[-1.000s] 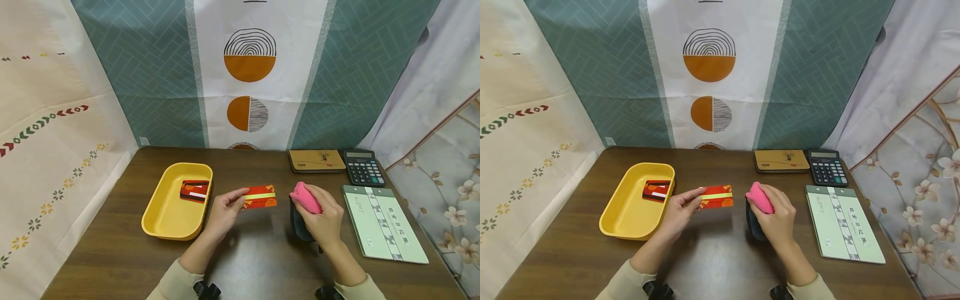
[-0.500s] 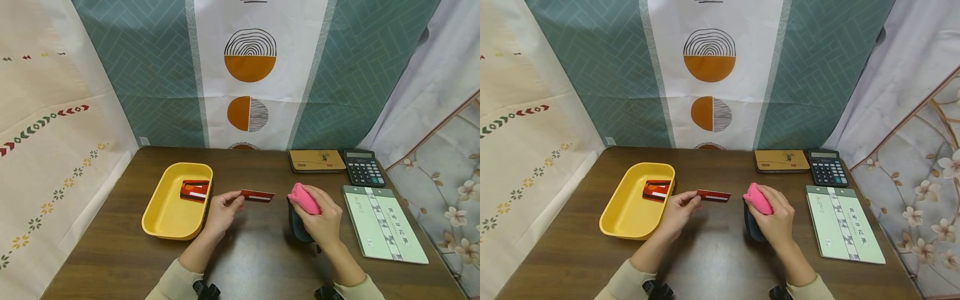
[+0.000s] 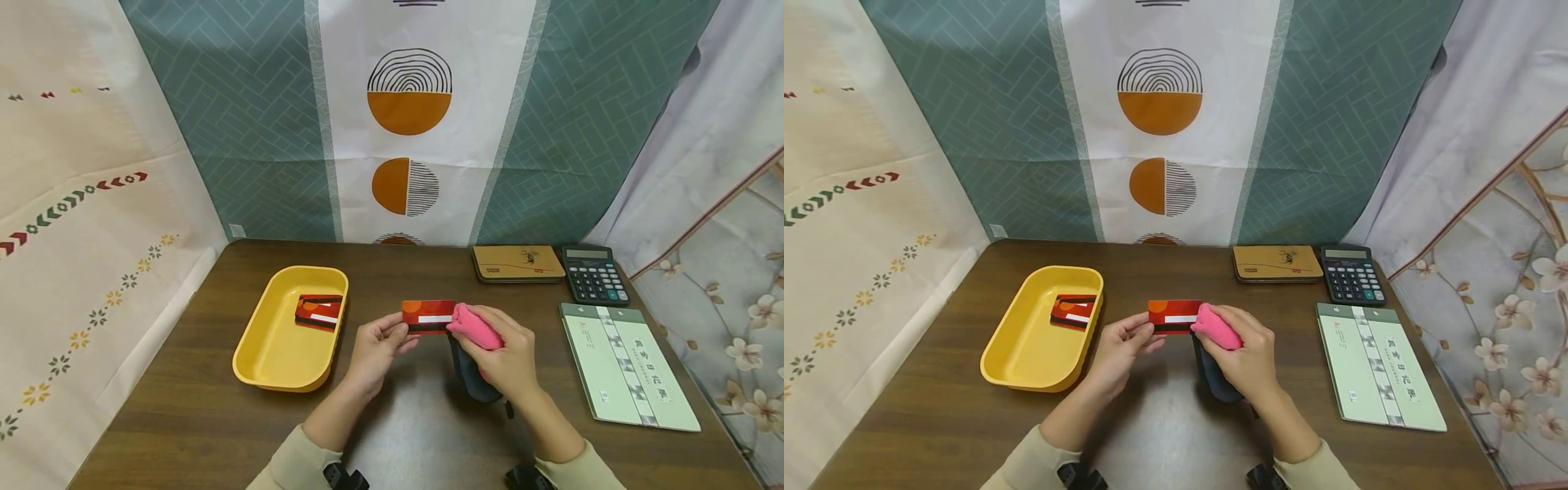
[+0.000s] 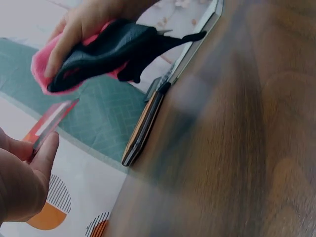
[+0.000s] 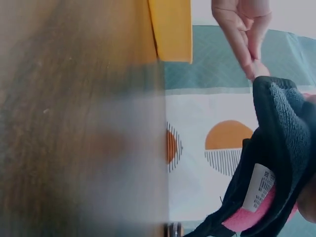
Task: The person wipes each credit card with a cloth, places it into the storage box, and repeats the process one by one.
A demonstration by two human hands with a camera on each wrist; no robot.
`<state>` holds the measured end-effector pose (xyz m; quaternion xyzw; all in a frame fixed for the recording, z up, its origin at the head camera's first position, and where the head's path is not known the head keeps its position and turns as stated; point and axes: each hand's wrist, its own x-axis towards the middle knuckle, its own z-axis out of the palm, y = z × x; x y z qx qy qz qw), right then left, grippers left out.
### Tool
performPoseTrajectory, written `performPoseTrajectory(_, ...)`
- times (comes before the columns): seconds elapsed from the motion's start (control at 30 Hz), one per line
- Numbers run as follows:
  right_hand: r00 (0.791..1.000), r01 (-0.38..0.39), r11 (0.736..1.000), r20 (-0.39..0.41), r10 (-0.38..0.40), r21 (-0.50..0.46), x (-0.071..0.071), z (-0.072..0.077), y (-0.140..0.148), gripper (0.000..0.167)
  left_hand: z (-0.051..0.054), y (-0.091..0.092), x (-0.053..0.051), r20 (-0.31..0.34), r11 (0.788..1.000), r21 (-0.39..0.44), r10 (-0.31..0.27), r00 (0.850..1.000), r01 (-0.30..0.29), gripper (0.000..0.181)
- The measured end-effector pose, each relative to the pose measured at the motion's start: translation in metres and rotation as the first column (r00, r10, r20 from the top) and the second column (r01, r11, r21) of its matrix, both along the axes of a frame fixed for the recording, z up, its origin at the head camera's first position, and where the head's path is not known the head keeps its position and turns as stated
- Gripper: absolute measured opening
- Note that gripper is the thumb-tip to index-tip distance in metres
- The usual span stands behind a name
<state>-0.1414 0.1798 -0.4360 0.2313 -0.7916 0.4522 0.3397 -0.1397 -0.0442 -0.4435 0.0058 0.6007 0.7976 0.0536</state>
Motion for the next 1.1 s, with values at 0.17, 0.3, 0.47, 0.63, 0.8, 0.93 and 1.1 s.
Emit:
performPoseTrajectory(0.17, 1.0, 0.023, 0.997, -0.018, -0.022, 0.075, -0.003, 0.001, -0.007, 0.051, 0.003, 0.002, 0.004, -0.02, 0.996, 0.013, -0.086, 0.996, 0.086, 0.034)
performPoseTrajectory(0.3, 0.994, -0.046, 0.971, -0.081, 0.067, 0.234, -0.002, 0.004, -0.012, 0.045, 0.004, 0.005, 0.003, -0.079, 0.987, -0.02, -0.159, 0.984, 0.158, 0.035)
performPoseTrajectory(0.47, 0.986, -0.101, 0.935, -0.095, 0.14, 0.339, -0.005, 0.014, -0.01, 0.047, 0.003, 0.005, 0.002, -0.119, 0.979, -0.038, -0.201, 0.972, 0.198, 0.036)
performPoseTrajectory(0.63, 0.972, -0.13, 0.913, -0.133, 0.195, 0.386, -0.008, 0.02, -0.01, 0.046, 0.002, 0.006, 0.002, -0.144, 0.974, -0.042, -0.226, 0.963, 0.222, 0.037)
performPoseTrajectory(0.8, 0.954, -0.184, 0.89, -0.14, 0.264, 0.418, -0.011, 0.028, -0.011, 0.034, 0.001, 0.011, 0.002, -0.175, 0.968, -0.042, -0.252, 0.952, 0.248, 0.037)
performPoseTrajectory(0.93, 0.955, -0.155, 0.899, -0.171, 0.243, 0.41, -0.011, 0.034, -0.013, 0.033, 0.005, 0.012, 0.002, -0.253, 0.974, -0.063, -0.227, 0.941, 0.218, 0.037)
performPoseTrajectory(1.1, 0.94, -0.151, 0.878, -0.209, 0.27, 0.455, -0.006, 0.031, -0.013, 0.031, 0.012, 0.009, 0.001, -0.277, 0.986, -0.048, -0.169, 0.946, 0.162, 0.035)
